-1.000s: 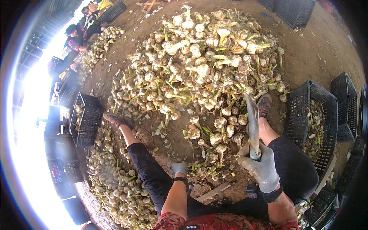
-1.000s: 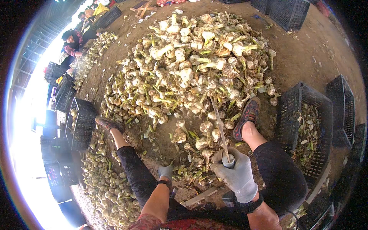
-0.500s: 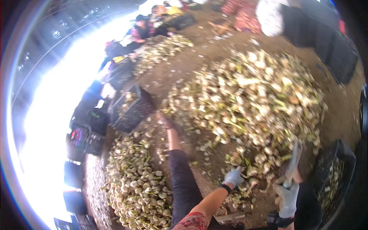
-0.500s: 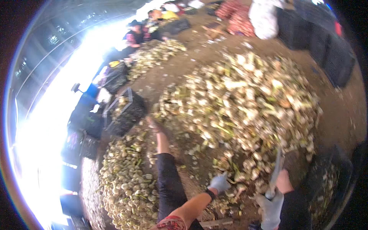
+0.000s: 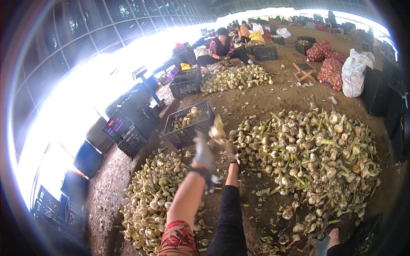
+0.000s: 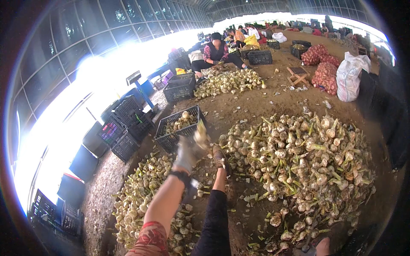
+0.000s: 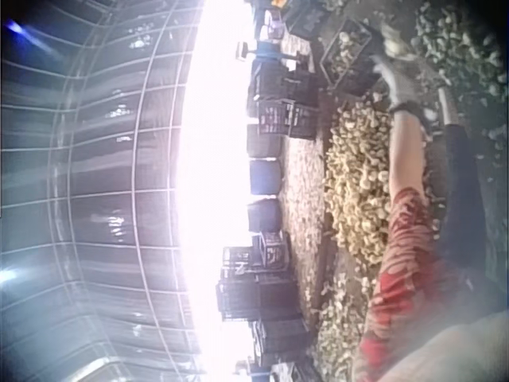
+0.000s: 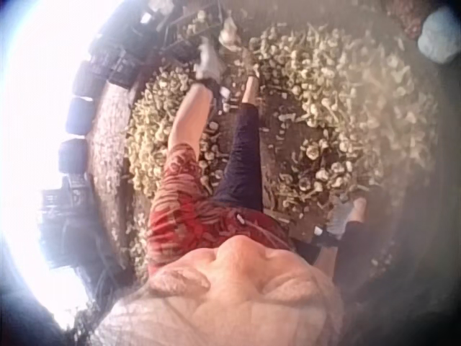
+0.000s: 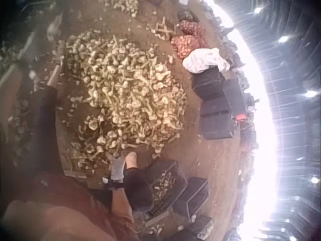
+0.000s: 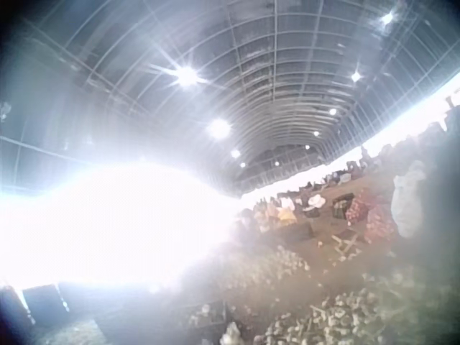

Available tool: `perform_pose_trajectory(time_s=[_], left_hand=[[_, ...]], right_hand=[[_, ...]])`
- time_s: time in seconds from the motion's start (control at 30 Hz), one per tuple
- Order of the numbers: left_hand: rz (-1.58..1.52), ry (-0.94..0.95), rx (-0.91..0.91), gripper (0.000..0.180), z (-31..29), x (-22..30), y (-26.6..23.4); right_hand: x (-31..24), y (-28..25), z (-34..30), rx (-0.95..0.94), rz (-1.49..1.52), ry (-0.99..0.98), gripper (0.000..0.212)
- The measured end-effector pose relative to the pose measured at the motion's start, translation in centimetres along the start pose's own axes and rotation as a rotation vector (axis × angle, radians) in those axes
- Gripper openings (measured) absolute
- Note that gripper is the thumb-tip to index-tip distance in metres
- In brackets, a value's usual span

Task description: The person picks up garlic bulbs from a pile, trims the roots and stems using a knife, and places the trimmed garlic into a plastic crate. They repeat this process while occasionally clearing debris and moving untrimmed garlic aside to reach others.

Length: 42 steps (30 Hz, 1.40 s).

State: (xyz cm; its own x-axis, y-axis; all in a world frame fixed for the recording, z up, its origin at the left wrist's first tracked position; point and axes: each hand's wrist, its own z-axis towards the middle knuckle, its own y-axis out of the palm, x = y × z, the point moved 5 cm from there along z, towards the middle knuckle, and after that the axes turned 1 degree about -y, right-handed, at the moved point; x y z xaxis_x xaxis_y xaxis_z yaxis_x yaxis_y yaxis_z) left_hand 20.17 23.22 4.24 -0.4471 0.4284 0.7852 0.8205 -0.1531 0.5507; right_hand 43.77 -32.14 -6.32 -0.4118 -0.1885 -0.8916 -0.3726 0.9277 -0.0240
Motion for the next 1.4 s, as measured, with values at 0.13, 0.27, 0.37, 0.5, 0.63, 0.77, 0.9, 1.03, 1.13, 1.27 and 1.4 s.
perform_pose_trajectory(time_s=[0.13, 0.27, 0.37, 0.5, 0.63, 0.77, 0.9, 1.03, 1.13, 1.27, 1.4], left_hand=[[-0.062, 0.129, 0.350, 0.075, 2.7, 6.4, -6.0], [0.117, 0.049, 0.286, 0.041, -0.4, -6.1, -10.7], [0.168, -0.329, 0.160, 0.012, -7.3, -19.0, -8.8], [0.884, -0.590, -0.577, 0.029, -16.7, -31.3, -6.3], [1.683, -0.190, -1.152, 0.042, -25.5, -37.2, -4.4], [1.622, -0.364, -1.618, 0.049, -35.4, -42.6, 0.5], [1.817, -0.354, -1.671, 0.051, -36.6, -48.7, 2.9], [1.984, 0.485, -1.629, 0.062, -34.7, -54.1, 8.3], [1.960, 0.331, -1.636, 0.051, -32.5, -58.9, 11.1], [1.922, 0.183, -1.501, 0.052, -28.7, -62.0, 13.5], [2.257, 0.397, -1.457, 0.056, -26.5, -60.5, 13.3]], right_hand=[[0.6, 1.1, 0.2, -0.049, -0.015, -0.001, 0.020], [2.4, 0.7, -0.1, -0.022, -0.020, -0.013, 0.019], [5.7, -1.1, 0.1, 0.034, -0.023, -0.038, 0.019], [8.6, -2.4, 0.5, 0.002, -0.041, -0.183, 0.020], [0.3, 0.0, -1.6, -0.053, 0.275, -0.217, 0.014], [1.5, -7.2, -1.4, 0.207, 0.189, -0.253, 0.020], [0.5, -9.2, -2.6, 0.302, 0.413, -0.085, 0.022], [0.2, -10.1, -2.4, 0.345, 0.452, -0.140, 0.018], [0.5, -9.9, -2.6, 0.407, 0.410, -0.124, 0.015], [0.9, -9.5, -2.6, 0.375, 0.402, -0.055, 0.011], [0.5, -10.0, -2.4, 0.388, 0.358, -0.010, 0.015]])
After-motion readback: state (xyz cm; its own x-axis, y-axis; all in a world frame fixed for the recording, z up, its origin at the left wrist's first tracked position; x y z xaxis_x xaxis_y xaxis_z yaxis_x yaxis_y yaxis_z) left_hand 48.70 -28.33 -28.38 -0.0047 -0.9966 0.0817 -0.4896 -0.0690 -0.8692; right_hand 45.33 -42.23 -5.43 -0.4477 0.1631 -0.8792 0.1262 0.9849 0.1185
